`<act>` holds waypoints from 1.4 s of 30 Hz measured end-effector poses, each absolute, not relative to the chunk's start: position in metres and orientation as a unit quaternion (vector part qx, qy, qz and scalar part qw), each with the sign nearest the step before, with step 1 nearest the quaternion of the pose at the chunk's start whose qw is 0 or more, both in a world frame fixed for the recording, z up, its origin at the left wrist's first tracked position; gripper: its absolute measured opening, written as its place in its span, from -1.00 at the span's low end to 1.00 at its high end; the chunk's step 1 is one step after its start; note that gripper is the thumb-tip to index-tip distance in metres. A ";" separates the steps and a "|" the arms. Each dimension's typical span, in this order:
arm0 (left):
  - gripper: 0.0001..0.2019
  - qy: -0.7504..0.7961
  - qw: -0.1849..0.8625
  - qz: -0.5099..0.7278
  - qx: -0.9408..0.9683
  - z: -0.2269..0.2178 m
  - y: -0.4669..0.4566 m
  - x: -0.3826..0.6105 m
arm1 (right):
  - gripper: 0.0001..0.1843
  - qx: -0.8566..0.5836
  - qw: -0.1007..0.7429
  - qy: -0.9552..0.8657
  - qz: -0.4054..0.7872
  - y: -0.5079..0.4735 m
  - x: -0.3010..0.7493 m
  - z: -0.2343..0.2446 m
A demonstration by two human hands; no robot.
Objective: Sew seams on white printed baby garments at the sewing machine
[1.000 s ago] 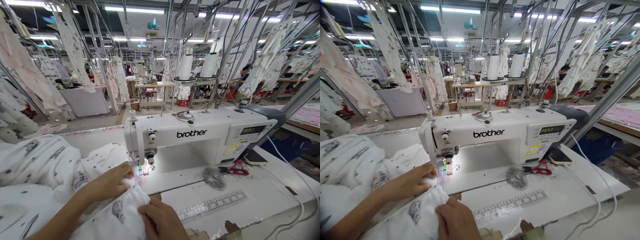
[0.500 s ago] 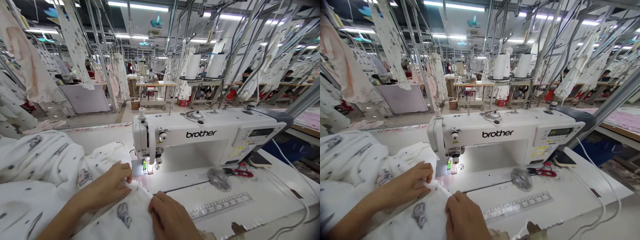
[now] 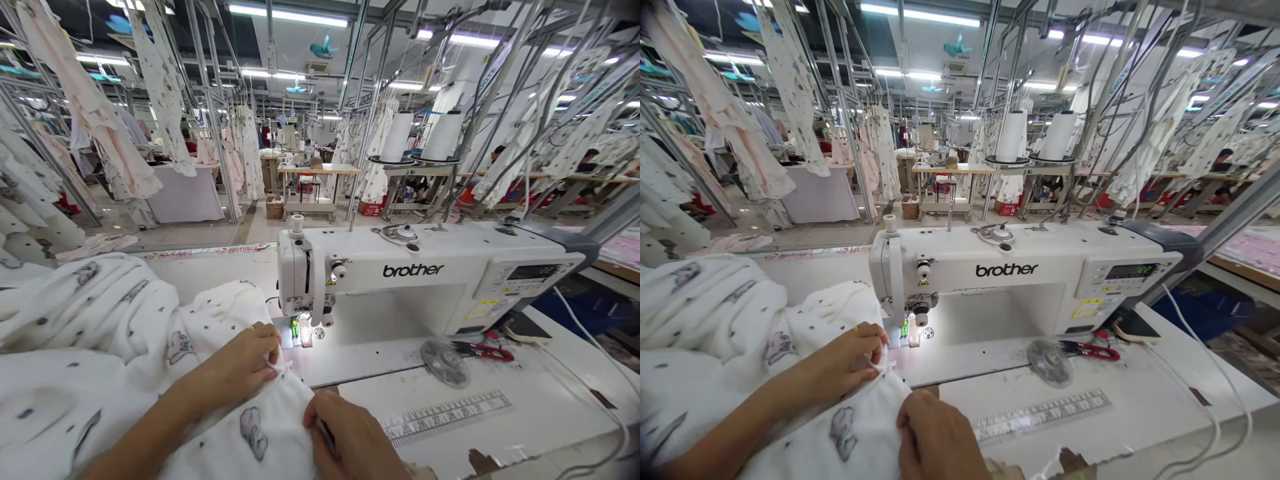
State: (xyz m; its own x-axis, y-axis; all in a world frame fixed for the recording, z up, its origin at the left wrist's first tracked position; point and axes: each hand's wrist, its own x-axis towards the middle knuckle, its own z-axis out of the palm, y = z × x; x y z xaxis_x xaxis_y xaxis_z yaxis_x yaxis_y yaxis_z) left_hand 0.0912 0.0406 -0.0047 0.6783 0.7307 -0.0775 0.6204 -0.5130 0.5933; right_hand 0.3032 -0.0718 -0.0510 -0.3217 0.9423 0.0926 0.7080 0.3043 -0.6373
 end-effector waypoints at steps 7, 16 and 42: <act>-0.94 0.419 0.269 0.065 0.865 -0.004 0.036 0.093 | -0.66 -0.544 0.230 -0.772 0.236 -0.073 0.304 -0.046; -0.89 0.381 0.298 0.099 0.870 0.021 0.031 0.077 | -0.84 -0.534 0.349 -0.723 0.264 -0.037 0.258 -0.003; -0.84 0.339 0.432 0.128 0.826 0.032 0.014 0.086 | -0.75 -0.416 0.491 -0.510 0.570 -0.053 0.265 -0.040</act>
